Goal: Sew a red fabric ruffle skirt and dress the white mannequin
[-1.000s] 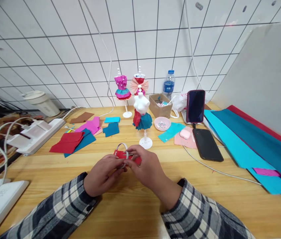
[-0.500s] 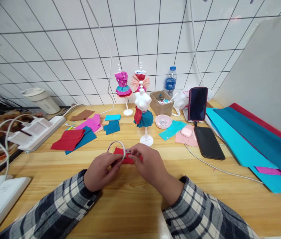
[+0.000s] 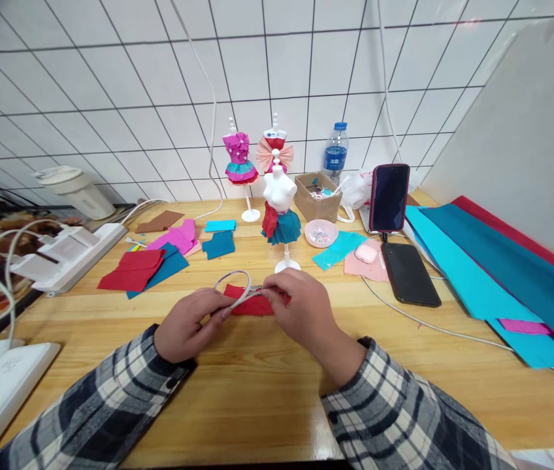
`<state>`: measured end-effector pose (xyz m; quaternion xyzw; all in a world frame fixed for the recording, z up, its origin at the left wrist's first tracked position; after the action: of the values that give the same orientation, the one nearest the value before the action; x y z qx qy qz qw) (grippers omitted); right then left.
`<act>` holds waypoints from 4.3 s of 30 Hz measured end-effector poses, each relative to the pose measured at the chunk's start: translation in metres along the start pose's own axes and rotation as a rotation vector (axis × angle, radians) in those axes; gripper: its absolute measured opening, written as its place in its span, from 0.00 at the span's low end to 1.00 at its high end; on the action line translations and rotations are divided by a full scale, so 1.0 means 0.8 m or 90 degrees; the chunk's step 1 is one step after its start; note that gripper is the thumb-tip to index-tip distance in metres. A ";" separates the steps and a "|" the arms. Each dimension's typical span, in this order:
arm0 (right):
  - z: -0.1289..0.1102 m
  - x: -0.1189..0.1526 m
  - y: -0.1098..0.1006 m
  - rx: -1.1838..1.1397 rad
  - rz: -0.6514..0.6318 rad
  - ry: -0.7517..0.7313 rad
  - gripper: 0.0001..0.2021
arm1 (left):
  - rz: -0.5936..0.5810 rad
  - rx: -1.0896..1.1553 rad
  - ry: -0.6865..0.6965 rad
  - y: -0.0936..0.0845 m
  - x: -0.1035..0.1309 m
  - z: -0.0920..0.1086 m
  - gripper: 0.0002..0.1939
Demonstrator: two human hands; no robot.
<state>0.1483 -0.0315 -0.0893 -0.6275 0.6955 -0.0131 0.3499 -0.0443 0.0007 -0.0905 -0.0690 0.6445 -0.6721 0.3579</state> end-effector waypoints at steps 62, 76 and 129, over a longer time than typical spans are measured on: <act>0.029 0.002 0.080 -0.241 -0.167 0.503 0.13 | -0.228 0.103 -0.050 0.040 0.010 -0.091 0.14; 0.041 0.003 0.092 -0.148 -0.156 0.506 0.12 | -0.261 0.105 -0.063 0.035 0.009 -0.087 0.18; 0.041 0.010 0.089 -0.402 -0.098 0.596 0.12 | -0.208 0.089 -0.084 0.042 0.006 -0.085 0.09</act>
<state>0.1038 -0.0096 -0.1499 -0.6777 0.6988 -0.1067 -0.2023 -0.0728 0.0564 -0.1338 -0.1920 0.5516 -0.7583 0.2896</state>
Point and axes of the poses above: each hand's wrist, its own x-axis away from the middle knuckle, its own y-axis out of the palm, z = x × y, the point moved 5 cm from there along -x, towards the middle knuckle, and after that the axes turned 13 degrees about -x, right-handed, at the moved point
